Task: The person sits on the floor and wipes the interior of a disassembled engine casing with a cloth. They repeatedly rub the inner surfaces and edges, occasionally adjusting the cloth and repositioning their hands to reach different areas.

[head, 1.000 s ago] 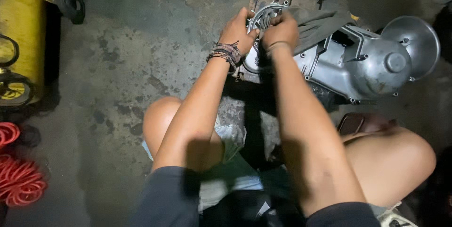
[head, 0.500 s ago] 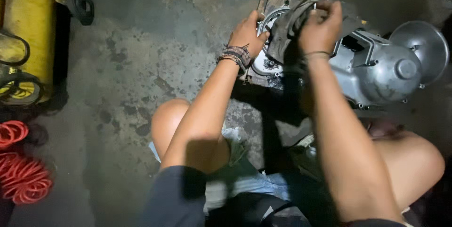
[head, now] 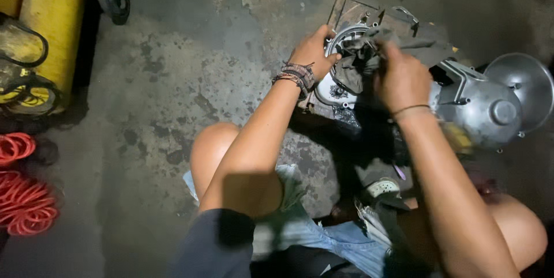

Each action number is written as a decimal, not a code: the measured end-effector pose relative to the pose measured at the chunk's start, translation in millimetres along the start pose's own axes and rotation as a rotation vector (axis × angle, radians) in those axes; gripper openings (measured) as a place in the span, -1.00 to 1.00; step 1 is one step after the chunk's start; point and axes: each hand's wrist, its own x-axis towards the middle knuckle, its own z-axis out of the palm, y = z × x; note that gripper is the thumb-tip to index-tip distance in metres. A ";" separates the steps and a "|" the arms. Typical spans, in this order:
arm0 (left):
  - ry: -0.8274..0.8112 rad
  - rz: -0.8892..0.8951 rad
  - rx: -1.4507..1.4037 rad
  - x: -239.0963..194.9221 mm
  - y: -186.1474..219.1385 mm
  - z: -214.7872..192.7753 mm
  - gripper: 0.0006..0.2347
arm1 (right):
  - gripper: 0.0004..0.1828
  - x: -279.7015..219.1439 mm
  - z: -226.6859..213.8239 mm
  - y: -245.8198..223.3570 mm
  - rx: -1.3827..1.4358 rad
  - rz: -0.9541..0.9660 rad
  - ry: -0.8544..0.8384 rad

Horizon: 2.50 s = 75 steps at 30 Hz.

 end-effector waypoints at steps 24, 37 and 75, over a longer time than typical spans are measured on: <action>-0.075 -0.019 -0.016 -0.8 4.4 -2.1 -0.60 | -0.69 59.4 58.6 -9.9 0.366 0.220 -0.025; -0.037 -0.062 0.015 -3.9 17.6 -5.0 -0.62 | -0.73 58.2 37.2 -15.9 0.581 0.219 -0.041; -0.017 -0.083 0.100 -5.2 16.4 -2.3 -0.64 | -0.71 57.8 19.0 40.8 -0.191 -0.260 -0.170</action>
